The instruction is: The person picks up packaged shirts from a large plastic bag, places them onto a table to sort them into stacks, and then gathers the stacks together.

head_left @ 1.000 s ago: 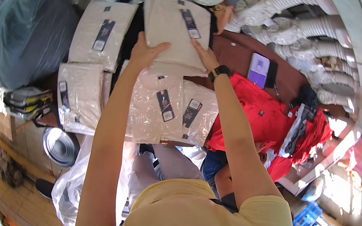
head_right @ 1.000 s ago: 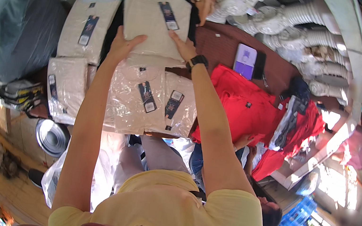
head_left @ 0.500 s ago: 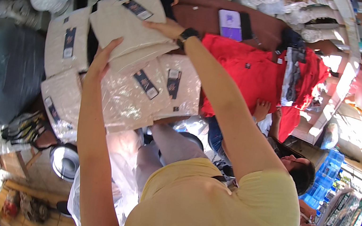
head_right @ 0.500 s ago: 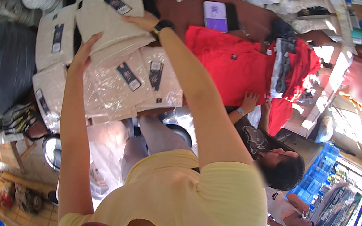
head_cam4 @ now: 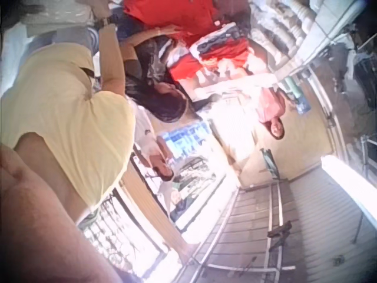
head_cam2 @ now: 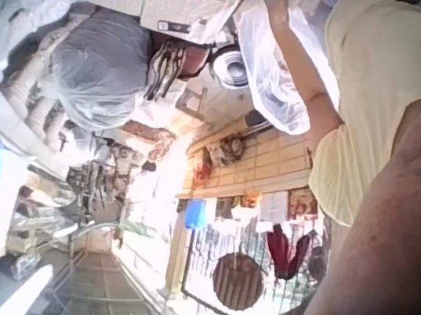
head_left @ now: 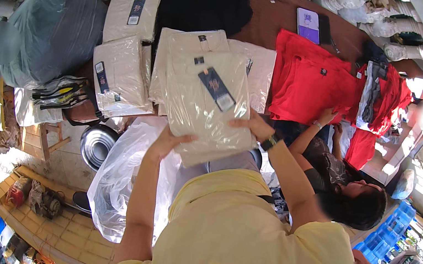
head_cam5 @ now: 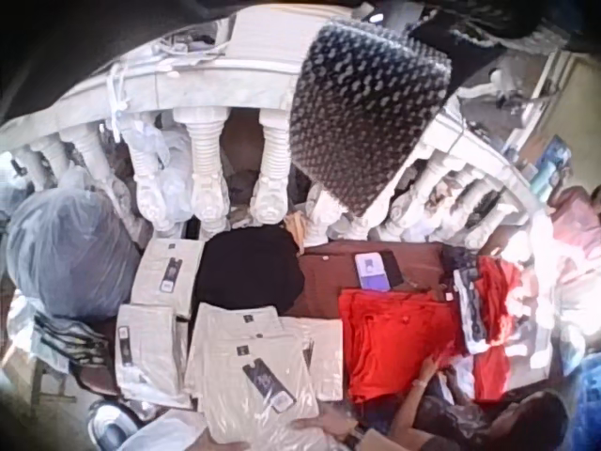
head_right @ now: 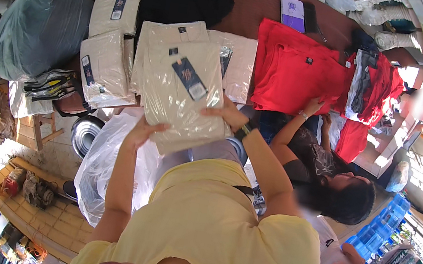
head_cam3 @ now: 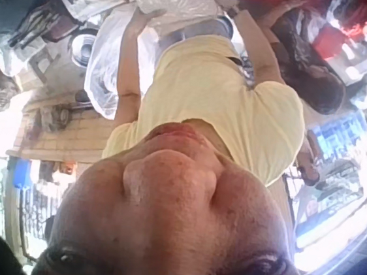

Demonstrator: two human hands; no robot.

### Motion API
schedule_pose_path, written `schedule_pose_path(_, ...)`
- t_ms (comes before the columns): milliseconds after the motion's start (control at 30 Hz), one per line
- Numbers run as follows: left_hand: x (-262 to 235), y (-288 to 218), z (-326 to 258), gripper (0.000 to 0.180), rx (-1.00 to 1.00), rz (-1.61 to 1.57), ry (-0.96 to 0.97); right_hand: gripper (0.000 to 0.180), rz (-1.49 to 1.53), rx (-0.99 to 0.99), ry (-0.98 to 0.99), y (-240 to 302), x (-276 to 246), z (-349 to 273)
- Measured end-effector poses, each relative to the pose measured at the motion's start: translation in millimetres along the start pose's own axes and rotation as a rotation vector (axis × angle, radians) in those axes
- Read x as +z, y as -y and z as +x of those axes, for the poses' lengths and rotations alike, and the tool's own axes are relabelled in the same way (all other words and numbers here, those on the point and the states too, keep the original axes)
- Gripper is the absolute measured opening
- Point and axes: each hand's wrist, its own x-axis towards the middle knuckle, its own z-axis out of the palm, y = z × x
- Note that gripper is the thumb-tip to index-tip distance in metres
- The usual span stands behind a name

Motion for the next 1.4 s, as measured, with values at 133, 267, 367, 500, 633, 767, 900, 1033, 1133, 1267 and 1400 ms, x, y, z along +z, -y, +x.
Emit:
schedule_pose_path(133, 0.3, 44.9, -42.1, 0.071, -0.006, -0.089, 0.084, 0.089, -0.106, -0.058, 0.042, -45.3, 12.4, -31.5)
schedule_pose_path(267, 2.9, 39.7, -36.9, 0.072, 0.106, 0.047, -0.016, 0.088, -0.149, -0.141, 0.011, -48.4, 9.7, -27.7)
schedule_pose_path(367, -2.1, 0.6, -4.4, 0.071, 0.229, 0.223, -0.021, 0.083, -0.235, -0.265, -0.003, -9.9, 4.7, -7.0)
schedule_pose_path(500, 1.1, -52.5, 50.1, 0.059, 0.587, 0.452, -0.117, 0.073, -0.476, -0.630, 0.018, 60.0, -5.5, 31.3)
schedule_pose_path(633, -5.5, -70.5, 93.6, 0.048, 0.788, 0.670, -0.176, 0.074, -0.704, -0.728, -0.040, 73.9, -31.5, 77.2)
schedule_pose_path(767, -45.1, -39.3, 139.0, 0.066, 0.858, 0.908, 0.000, 0.075, -0.703, -0.630, 0.066, 46.5, -55.5, 119.2)
schedule_pose_path(900, -37.2, -53.3, 149.5, 0.089, 1.028, 0.864, -0.010, 0.073, -0.301, -0.638, 0.192, 15.9, -95.4, 154.7)
schedule_pose_path(1033, -22.8, -64.5, 155.1, 0.078, 0.945, 0.751, 0.013, 0.071, -0.049, -0.631, 0.287, 5.4, -119.8, 175.5)
schedule_pose_path(1133, -44.2, -62.6, 189.0, 0.063, 1.082, 1.068, -0.024, 0.069, -0.458, -0.639, 0.115, 26.5, -98.2, 172.9)
schedule_pose_path(1267, -23.6, -103.3, 196.7, 0.056, 0.676, 0.778, -0.109, 0.063, -0.555, -0.627, -0.022, 86.5, -79.7, 163.8)
schedule_pose_path(1400, -3.8, -153.0, 170.4, 0.054, 0.403, 0.569, -0.078, 0.054, -0.405, -0.474, -0.021, 133.5, -64.6, 152.7)
